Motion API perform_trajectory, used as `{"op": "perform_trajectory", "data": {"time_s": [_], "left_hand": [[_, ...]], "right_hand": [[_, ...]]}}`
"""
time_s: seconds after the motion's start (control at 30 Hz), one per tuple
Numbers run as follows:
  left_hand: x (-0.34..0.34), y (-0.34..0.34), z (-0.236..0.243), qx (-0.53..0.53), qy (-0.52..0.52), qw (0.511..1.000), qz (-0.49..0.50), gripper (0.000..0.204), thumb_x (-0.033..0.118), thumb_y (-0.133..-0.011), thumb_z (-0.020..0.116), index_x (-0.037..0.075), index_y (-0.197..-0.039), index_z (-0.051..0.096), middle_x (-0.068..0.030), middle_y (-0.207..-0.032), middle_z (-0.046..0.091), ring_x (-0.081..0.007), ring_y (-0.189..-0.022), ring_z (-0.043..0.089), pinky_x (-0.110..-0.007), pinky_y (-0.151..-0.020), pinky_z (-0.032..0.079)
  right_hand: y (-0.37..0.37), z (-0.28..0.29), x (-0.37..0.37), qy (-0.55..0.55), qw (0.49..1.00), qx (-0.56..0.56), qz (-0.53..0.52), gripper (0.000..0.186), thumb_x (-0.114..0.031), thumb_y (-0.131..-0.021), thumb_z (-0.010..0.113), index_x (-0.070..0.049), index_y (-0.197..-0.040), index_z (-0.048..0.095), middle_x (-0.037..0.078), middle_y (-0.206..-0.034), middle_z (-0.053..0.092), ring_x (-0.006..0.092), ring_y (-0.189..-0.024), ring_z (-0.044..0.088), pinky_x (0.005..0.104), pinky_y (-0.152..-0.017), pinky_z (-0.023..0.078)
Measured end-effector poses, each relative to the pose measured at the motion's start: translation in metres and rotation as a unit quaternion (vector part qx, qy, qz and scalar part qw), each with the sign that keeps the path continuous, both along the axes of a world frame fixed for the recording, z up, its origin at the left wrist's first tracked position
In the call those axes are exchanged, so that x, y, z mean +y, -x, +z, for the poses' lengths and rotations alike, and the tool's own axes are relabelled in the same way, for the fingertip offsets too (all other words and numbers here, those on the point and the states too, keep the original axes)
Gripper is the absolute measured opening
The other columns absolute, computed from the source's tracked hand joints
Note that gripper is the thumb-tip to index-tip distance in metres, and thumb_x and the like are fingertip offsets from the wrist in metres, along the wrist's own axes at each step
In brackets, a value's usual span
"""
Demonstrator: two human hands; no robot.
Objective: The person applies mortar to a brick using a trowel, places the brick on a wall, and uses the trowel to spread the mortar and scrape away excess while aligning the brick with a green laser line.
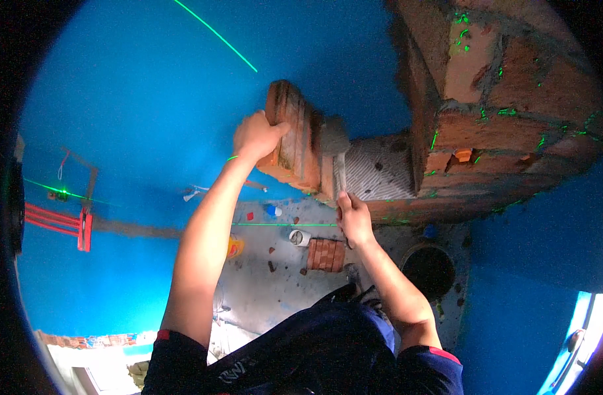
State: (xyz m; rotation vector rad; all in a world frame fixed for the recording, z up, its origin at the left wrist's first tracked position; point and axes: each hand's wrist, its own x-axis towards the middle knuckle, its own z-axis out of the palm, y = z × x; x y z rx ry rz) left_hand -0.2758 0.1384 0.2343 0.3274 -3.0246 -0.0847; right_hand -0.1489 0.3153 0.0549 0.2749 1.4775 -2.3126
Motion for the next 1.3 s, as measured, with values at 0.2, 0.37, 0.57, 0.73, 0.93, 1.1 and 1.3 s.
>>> {"op": "perform_trajectory", "data": {"time_s": [0.2,0.37,0.57,0.73,0.93,1.1,1.3], "left_hand": [[-0.004,0.000,0.000,-0.015,-0.022,1.000,0.009,0.049,0.044,-0.073,0.065,0.003,-0.100,0.066,-0.0217,-0.099,0.067,-0.0378,-0.095,0.063,-0.046,-0.079,0.050],[-0.001,-0.004,0.004,-0.009,-0.028,1.000,-0.008,0.058,0.046,-0.074,0.066,-0.005,-0.101,0.063,-0.0234,-0.095,0.067,-0.0383,-0.089,0.065,-0.046,-0.076,0.052],[-0.002,-0.006,0.007,-0.033,-0.056,0.998,-0.002,0.053,0.045,-0.072,0.065,-0.001,-0.098,0.066,-0.0236,-0.096,0.067,-0.0389,-0.090,0.065,-0.046,-0.076,0.052],[0.000,-0.012,0.013,-0.012,-0.068,0.998,0.001,0.053,0.045,-0.072,0.068,-0.002,-0.096,0.066,-0.0238,-0.096,0.067,-0.0386,-0.091,0.065,-0.046,-0.077,0.052],[0.000,-0.016,0.015,0.000,-0.067,0.998,-0.011,0.055,0.045,-0.070,0.072,-0.002,-0.097,0.066,-0.0238,-0.097,0.066,-0.0380,-0.091,0.065,-0.045,-0.078,0.052],[0.000,-0.019,0.020,-0.005,-0.090,0.996,-0.020,0.052,0.045,-0.072,0.071,0.000,-0.097,0.066,-0.0226,-0.097,0.067,-0.0363,-0.091,0.065,-0.045,-0.078,0.052],[-0.007,-0.012,0.000,0.047,-0.099,0.993,-0.052,0.046,0.045,-0.072,0.071,0.004,-0.094,0.069,-0.0178,-0.098,0.068,-0.0346,-0.089,0.066,-0.044,-0.077,0.053]], "right_hand": [[0.028,0.039,-0.015,0.079,0.994,-0.069,0.030,0.032,-0.032,-0.098,0.049,-0.008,-0.078,0.047,0.000,-0.063,0.040,0.0123,-0.048,0.037,0.0316,-0.047,0.033],[0.041,0.070,-0.019,0.085,0.993,-0.066,0.038,0.030,-0.029,-0.098,0.048,-0.007,-0.077,0.047,0.001,-0.062,0.042,0.0127,-0.048,0.037,0.0319,-0.046,0.036],[0.063,0.108,-0.016,0.161,0.977,-0.125,0.056,0.027,-0.028,-0.098,0.050,-0.009,-0.078,0.048,-0.002,-0.060,0.040,0.0098,-0.047,0.036,0.0264,-0.045,0.034],[0.065,0.131,-0.013,0.155,0.980,-0.103,0.065,0.025,-0.028,-0.098,0.049,-0.008,-0.083,0.048,-0.003,-0.061,0.042,0.0079,-0.047,0.038,0.0241,-0.045,0.034],[0.071,0.143,-0.007,0.234,0.955,-0.162,0.080,0.021,-0.023,-0.099,0.044,-0.012,-0.082,0.045,-0.003,-0.065,0.044,0.0089,-0.046,0.040,0.0247,-0.043,0.035],[0.068,0.169,-0.004,0.227,0.961,-0.145,0.060,0.025,-0.028,-0.099,0.047,-0.005,-0.093,0.048,-0.005,-0.062,0.047,0.0054,-0.044,0.043,0.0223,-0.042,0.036],[0.070,0.177,-0.005,0.305,0.938,-0.136,0.098,0.026,-0.028,-0.101,0.042,-0.005,-0.093,0.050,-0.005,-0.061,0.045,0.0052,-0.043,0.042,0.0235,-0.042,0.038]]}}
